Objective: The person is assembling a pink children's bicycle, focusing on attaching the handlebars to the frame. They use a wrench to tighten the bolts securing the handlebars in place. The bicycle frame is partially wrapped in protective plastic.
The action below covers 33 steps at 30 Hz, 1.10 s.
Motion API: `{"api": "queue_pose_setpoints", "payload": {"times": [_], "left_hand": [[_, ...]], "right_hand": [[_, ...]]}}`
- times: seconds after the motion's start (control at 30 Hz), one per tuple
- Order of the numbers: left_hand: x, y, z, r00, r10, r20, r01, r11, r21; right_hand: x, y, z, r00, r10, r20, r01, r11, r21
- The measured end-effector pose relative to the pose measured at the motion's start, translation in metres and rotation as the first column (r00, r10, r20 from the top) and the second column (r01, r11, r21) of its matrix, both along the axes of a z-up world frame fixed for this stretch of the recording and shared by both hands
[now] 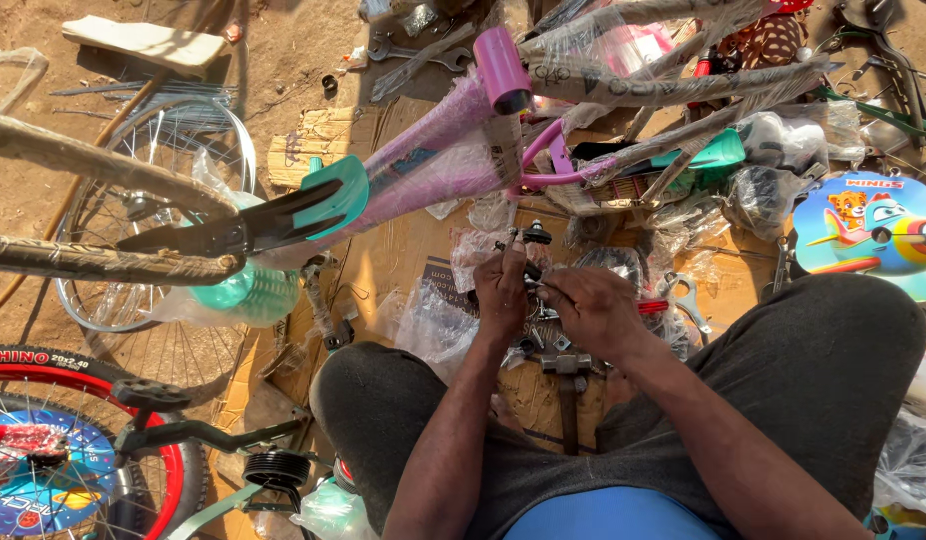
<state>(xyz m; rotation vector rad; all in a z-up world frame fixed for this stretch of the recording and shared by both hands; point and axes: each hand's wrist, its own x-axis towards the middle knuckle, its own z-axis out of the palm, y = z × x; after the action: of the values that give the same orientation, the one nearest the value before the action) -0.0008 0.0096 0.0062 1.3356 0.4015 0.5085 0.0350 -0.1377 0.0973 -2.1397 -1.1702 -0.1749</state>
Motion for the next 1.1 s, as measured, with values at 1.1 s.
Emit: {"api": "queue_pose_setpoints", "payload": {"times": [1.1], "left_hand": [[-0.009,-0.012,0.031,0.996,-0.080,-0.026,0.078,0.994,-0.073]], "right_hand": [[0.012,-0.020,0.034,0.989,-0.013,-0.147,-0.021,0.973,-0.229]]}}
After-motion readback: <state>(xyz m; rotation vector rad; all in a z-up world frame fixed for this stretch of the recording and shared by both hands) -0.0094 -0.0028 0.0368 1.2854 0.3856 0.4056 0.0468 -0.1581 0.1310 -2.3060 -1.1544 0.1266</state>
